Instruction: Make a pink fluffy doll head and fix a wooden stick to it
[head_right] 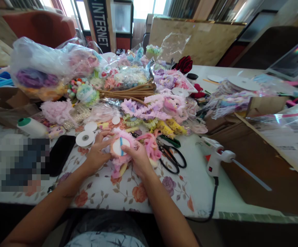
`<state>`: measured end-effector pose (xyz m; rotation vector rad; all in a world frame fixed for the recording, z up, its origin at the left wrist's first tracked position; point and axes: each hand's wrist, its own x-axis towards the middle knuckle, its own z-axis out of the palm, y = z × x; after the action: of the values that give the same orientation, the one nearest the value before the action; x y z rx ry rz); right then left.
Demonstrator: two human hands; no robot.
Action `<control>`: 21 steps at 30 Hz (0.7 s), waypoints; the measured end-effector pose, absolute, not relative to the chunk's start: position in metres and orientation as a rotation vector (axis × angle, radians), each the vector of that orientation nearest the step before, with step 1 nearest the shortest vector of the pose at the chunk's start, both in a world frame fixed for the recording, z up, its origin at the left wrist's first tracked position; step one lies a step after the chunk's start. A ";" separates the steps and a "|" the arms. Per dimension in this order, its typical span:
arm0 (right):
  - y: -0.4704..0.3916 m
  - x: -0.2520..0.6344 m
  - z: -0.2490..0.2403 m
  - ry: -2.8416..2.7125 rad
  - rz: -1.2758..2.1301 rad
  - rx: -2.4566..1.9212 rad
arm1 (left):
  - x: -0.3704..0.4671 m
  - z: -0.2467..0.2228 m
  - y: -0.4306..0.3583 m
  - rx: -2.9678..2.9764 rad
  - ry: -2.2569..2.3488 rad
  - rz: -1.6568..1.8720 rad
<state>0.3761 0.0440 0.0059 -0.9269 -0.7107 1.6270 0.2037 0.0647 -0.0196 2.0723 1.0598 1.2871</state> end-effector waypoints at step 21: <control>0.046 0.368 0.003 -0.656 1.570 -0.826 | 0.215 -0.016 0.054 2.170 1.152 1.742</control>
<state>0.3680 0.0457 0.0033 -0.8260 -0.6556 1.5703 0.2155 0.0544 -0.0162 2.1702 1.1516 1.7421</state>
